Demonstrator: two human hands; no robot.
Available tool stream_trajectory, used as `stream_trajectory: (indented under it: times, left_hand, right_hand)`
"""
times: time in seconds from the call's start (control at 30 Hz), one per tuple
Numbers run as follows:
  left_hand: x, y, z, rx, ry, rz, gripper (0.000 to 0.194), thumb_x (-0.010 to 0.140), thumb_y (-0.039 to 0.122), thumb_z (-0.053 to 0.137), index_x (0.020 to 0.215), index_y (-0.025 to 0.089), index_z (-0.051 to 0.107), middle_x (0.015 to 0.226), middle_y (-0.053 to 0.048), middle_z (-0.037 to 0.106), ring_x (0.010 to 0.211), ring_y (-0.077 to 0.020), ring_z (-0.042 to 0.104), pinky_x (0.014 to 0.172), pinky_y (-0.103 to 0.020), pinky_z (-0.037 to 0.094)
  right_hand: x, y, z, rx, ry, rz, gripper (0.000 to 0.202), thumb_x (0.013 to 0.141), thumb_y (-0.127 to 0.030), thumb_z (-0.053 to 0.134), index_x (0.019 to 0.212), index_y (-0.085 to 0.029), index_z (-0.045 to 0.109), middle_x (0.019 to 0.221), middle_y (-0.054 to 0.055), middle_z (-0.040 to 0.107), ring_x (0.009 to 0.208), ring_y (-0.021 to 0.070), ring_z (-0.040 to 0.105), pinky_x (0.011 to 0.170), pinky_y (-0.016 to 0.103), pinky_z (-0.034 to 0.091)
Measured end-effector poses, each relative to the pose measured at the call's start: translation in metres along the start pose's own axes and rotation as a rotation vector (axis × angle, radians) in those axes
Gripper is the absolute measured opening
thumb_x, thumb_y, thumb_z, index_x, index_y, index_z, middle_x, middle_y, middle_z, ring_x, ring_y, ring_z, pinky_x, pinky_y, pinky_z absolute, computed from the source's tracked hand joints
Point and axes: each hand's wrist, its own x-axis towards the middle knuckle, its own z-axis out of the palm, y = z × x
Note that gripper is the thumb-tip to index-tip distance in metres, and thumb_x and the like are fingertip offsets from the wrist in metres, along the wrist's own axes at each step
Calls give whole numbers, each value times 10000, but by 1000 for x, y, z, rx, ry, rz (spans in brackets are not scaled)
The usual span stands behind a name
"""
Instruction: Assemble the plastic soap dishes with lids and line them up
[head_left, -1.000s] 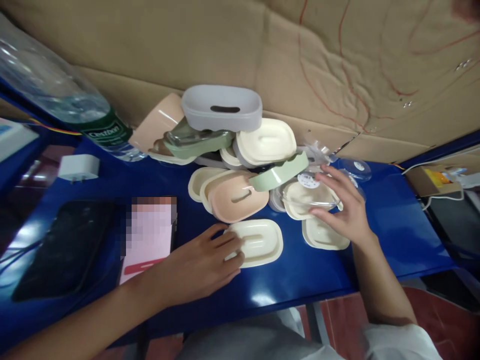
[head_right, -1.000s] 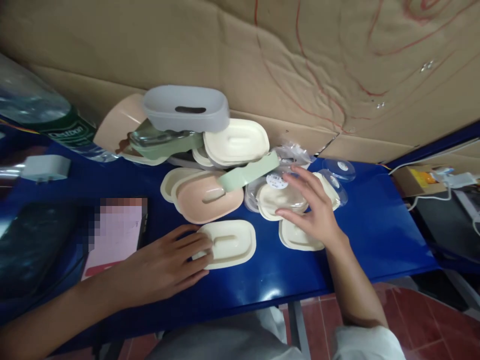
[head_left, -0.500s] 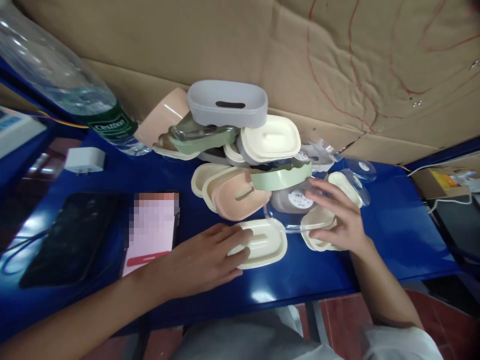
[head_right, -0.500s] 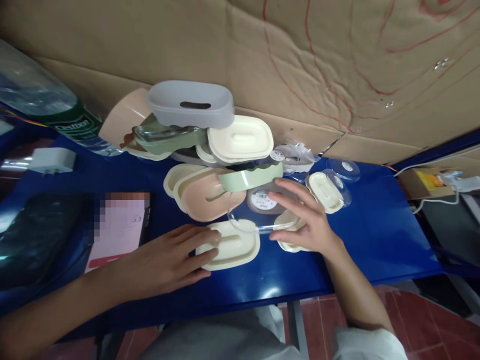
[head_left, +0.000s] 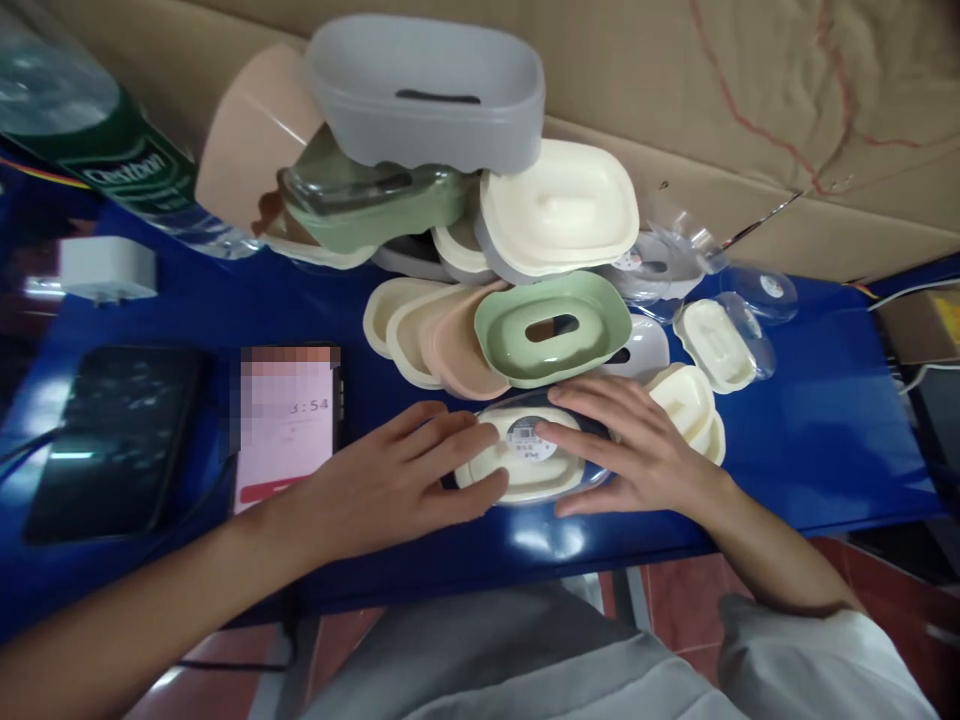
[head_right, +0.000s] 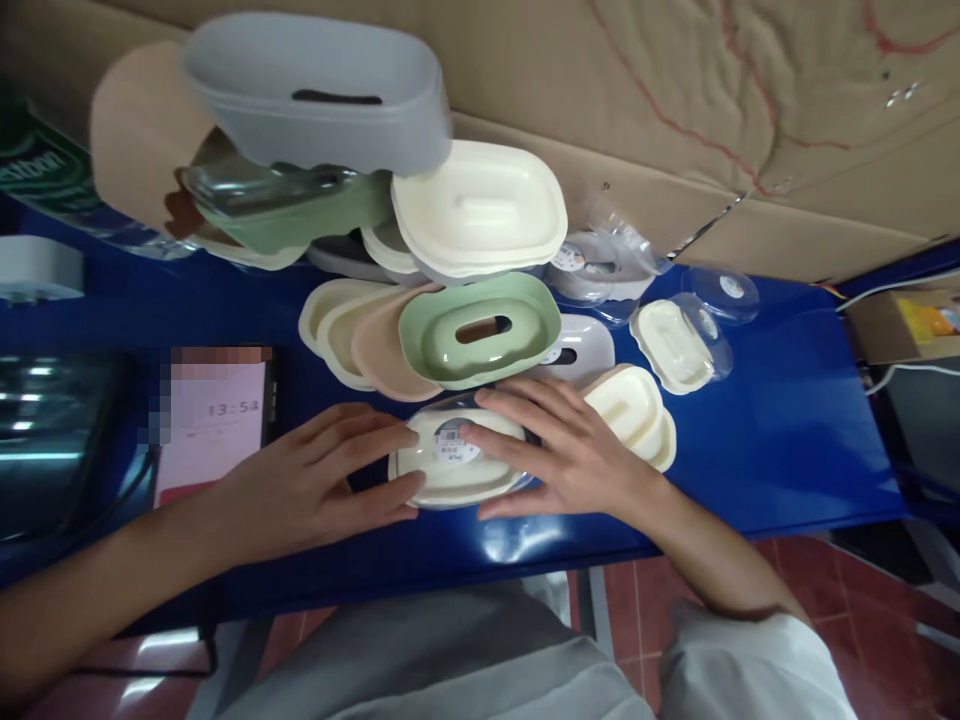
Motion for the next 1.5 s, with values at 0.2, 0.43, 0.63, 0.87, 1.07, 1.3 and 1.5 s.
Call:
stream_trajectory:
  times: [0.2, 0.43, 0.63, 0.87, 1.07, 1.3, 1.5]
  left_hand:
    - [2, -1, 1, -35, -14, -3, 355, 1007, 289, 731, 1331, 230, 601, 1376, -166, 647, 1230, -328, 659, 1034, -496, 577]
    - [5, 2, 2, -54, -159, -11, 286, 1056, 396, 686, 1246, 182, 697, 1302, -122, 734, 1207, -285, 679, 1047, -436, 544]
    - [7, 2, 2, -65, -159, -10, 215, 1024, 326, 706, 1176, 176, 731, 1259, -110, 748, 1194, -289, 676, 1008, -429, 541]
    - [6, -1, 4, -135, -157, -55, 155, 1035, 270, 650, 1140, 190, 733, 1226, -103, 751, 1237, -292, 661, 1030, -431, 542]
    - [4, -3, 4, -141, -188, -31, 139, 1070, 230, 589, 1079, 197, 723, 1202, -95, 729, 1107, -255, 696, 971, -420, 527]
    - [5, -1, 1, -147, -162, -20, 131, 1033, 148, 627, 948, 203, 710, 1030, -56, 712, 966, -218, 657, 898, -367, 504]
    - [5, 6, 2, -97, -113, -32, 131, 1061, 178, 612, 957, 190, 689, 961, -45, 701, 894, -219, 649, 838, -377, 496]
  right_hand:
    - [-6, 10, -20, -1, 1, 51, 797, 894, -699, 823, 1550, -287, 635, 1484, 112, 706, 1361, 350, 686, 1131, 520, 572]
    - [-23, 24, -74, 127, 125, 216, 719, 968, -714, 707, 1585, -354, 623, 1455, 91, 720, 1267, 392, 730, 1059, 582, 598]
    - [-68, 34, -92, -277, 556, 484, 626, 978, -641, 692, 1500, -295, 720, 1460, 116, 710, 1392, 453, 627, 1205, 603, 458]
    - [-214, 18, -37, -549, 701, 984, 582, 905, -574, 807, 1410, -286, 781, 1346, 216, 746, 1301, 510, 676, 1090, 698, 496]
    - [-211, 10, -18, -414, 551, 952, 668, 869, -402, 889, 1499, -288, 699, 1552, 225, 615, 1459, 489, 565, 1197, 666, 447]
    - [-100, -30, -30, -79, 129, 580, 467, 1005, -135, 582, 1404, -341, 709, 1479, 84, 694, 1414, 355, 645, 1198, 643, 476]
    - [-90, -45, -14, -91, 104, 543, 404, 977, -211, 735, 1359, -341, 737, 1530, 94, 636, 1411, 374, 633, 1162, 636, 499]
